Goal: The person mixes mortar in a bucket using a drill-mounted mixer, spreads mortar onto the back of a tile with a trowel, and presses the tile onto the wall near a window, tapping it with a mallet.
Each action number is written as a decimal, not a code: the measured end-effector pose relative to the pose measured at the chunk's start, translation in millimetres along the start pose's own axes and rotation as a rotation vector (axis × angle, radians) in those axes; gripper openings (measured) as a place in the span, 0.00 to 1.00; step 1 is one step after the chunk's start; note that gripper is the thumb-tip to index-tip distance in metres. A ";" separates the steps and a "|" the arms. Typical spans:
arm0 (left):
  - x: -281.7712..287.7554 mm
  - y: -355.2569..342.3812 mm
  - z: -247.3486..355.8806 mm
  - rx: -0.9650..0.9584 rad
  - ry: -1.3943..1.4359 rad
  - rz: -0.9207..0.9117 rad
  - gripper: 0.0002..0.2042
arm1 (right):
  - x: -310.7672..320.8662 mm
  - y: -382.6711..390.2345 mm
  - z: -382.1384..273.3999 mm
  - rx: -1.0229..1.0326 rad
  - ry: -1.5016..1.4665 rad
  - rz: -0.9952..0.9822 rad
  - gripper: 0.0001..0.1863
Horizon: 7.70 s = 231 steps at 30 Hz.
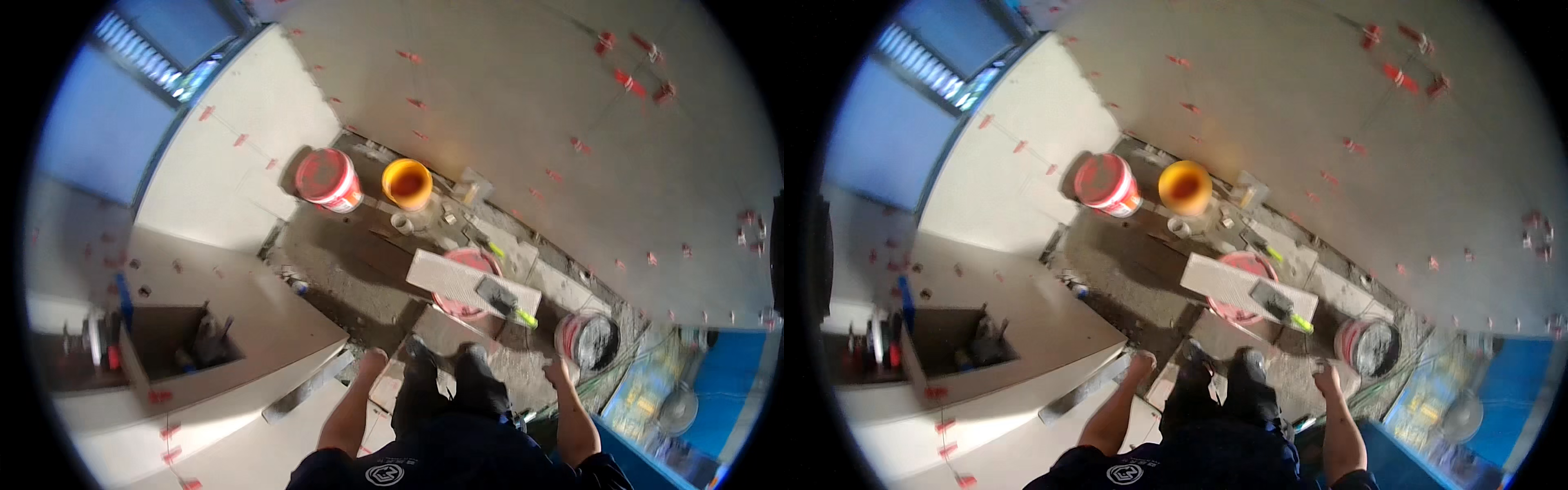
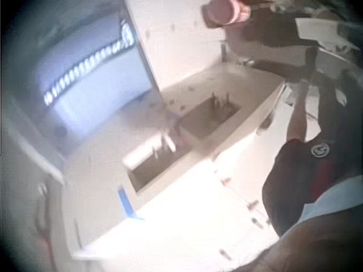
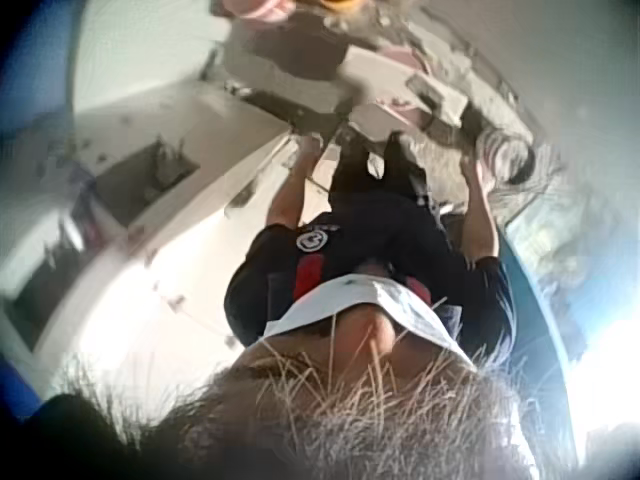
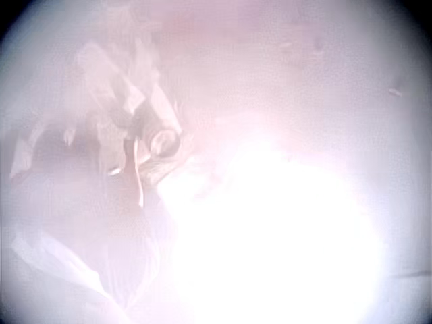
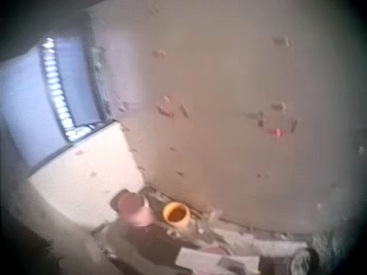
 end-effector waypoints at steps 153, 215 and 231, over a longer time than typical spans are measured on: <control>-24.4 -436.1 64.2 -0.253 1.322 0.019 0.32 | -296.3 -209.2 -172.0 0.319 0.561 0.173 0.30; -22.5 -463.0 55.4 0.113 0.874 0.138 0.36 | -172.4 -189.6 205.6 -0.172 -0.364 0.582 0.35; -16.0 -476.6 59.3 0.109 0.817 -0.201 0.35 | -288.4 -231.6 156.5 -0.010 0.138 0.697 0.19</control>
Point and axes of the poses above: each hand's wrist, its own y-axis away from the middle knuckle, its own x-axis out of the back of the hand, z = x × y, the point moved 7 cm from there along -y, towards the middle knuckle, and after that the axes turned 10 degrees about x, right-handed, at the moved point
